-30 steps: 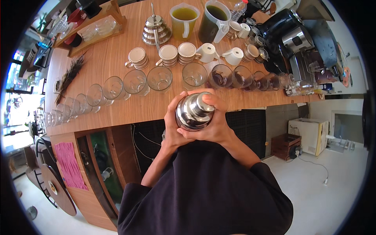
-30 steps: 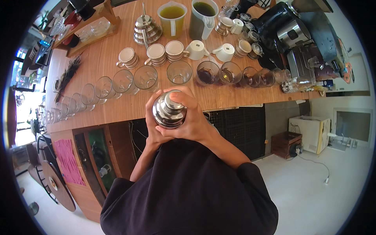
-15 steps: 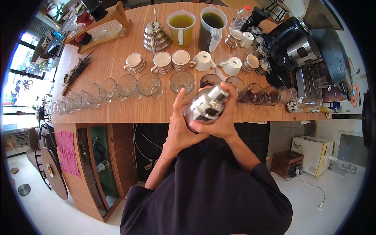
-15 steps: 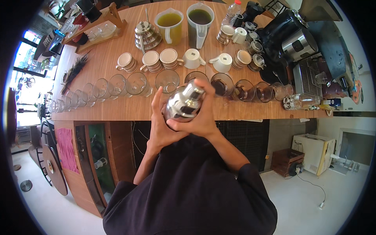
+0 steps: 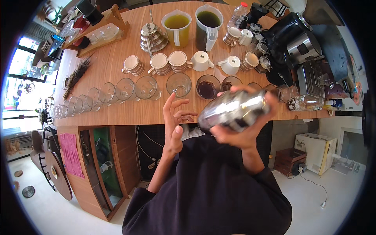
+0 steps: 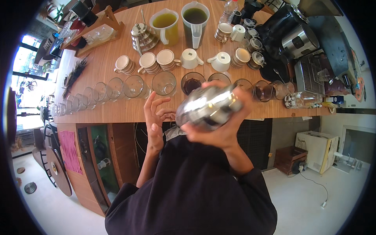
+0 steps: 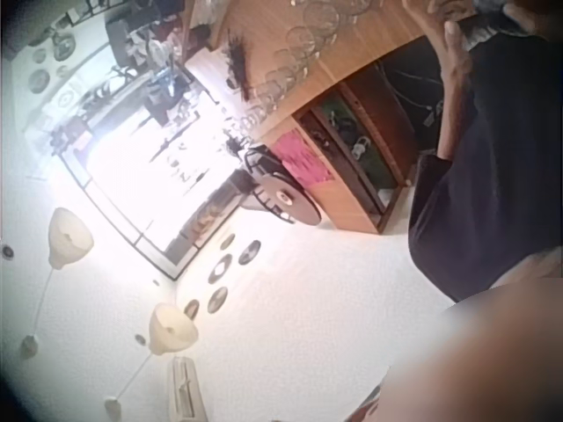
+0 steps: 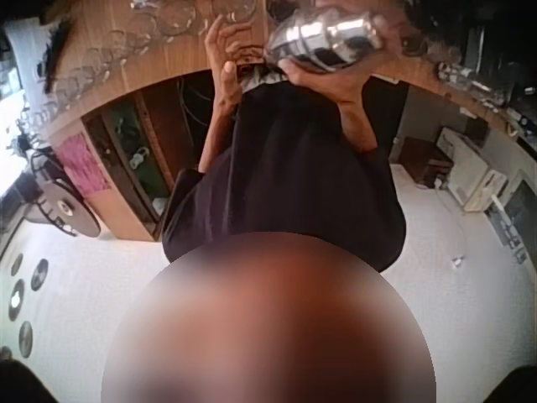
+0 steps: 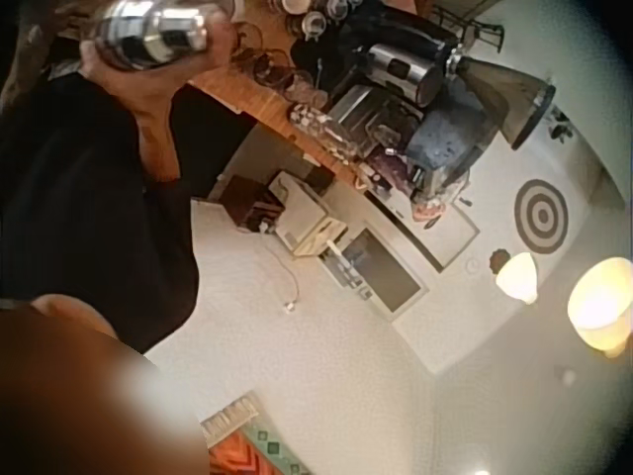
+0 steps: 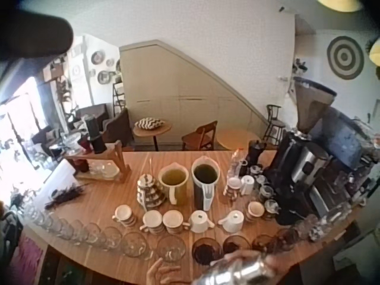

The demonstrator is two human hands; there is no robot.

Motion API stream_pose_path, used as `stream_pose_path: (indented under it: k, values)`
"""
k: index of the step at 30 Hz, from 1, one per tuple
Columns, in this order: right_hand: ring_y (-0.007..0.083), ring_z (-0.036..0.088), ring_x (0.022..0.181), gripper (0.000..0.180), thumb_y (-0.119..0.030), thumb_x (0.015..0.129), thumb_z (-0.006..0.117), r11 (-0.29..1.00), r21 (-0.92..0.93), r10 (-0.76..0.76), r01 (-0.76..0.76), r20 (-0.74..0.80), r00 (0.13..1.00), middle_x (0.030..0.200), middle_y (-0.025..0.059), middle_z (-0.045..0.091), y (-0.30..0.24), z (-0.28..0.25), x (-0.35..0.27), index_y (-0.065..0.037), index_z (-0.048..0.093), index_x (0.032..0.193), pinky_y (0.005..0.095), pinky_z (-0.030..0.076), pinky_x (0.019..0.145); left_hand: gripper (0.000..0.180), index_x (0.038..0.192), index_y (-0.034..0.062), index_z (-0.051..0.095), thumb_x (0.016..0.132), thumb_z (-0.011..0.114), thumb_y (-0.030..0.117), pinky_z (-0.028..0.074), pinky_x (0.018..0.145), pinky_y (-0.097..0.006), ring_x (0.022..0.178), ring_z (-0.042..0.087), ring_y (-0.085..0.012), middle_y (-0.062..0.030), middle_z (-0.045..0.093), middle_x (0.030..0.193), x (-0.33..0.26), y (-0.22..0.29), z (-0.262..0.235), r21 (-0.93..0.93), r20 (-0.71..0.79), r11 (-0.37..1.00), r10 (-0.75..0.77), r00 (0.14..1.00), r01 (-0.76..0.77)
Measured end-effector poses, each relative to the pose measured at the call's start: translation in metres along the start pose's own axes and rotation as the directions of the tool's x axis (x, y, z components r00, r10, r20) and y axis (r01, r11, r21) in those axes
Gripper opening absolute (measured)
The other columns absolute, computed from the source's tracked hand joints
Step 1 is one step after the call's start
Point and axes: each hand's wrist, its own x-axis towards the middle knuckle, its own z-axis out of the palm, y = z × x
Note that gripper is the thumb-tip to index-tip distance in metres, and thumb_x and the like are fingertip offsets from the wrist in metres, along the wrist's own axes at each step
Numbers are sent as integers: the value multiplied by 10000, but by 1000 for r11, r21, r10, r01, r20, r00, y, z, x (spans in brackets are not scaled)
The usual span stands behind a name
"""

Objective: Preparing and shaking several drinks using a cocktail shaker.

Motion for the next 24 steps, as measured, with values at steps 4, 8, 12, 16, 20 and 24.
stream_pose_path:
  k: [4,8,12,16,20,24]
  values:
    - [360,631,1109,1269,-123,607,955,986,-1,-165,165,45,985,1338,252,508,-8,20,11,-317,100,1525,549,614,885,1161,1609,38,155,840,556,811,519,859,-372,1052,666,-270,-224,464,1409,0,2,-17,-8,-5,1000,-16,1000,16]
    - [425,668,1092,891,-433,823,799,469,798,562,-379,61,825,1317,245,531,10,8,6,-54,351,1494,568,614,886,1149,1597,40,195,834,544,825,525,863,-381,1044,669,-277,-223,483,1391,-2,5,-37,-44,9,999,-7,1000,7]
    - [421,650,1140,802,-481,867,724,-110,914,497,-391,391,775,1230,262,586,20,12,-8,10,429,1428,550,592,946,1114,1583,34,230,846,532,813,525,861,-381,1039,672,-279,-221,490,1389,-3,7,-53,-71,33,997,-39,999,41]
    - [424,667,1112,848,-398,807,803,670,611,610,-422,-129,782,1274,263,596,-14,68,-25,-37,406,1465,563,592,928,1082,1577,28,241,862,520,791,523,859,-378,1037,673,-282,-222,493,1387,-3,5,-67,-68,73,997,-39,997,44]
    - [432,666,1104,819,-432,824,772,438,838,530,-326,53,846,1277,270,608,-3,37,-16,-34,413,1443,551,582,954,1065,1563,9,262,868,488,785,524,843,-386,1027,680,-295,-223,505,1370,-4,15,-74,-46,84,998,-28,996,32]
    - [428,658,1115,808,-433,838,764,514,842,614,-162,-230,755,1308,252,561,-5,18,-10,-45,406,1450,533,592,942,1042,1557,10,262,885,493,773,515,858,-387,1038,671,-280,-226,501,1378,-3,16,-78,-60,104,998,-1,995,8]
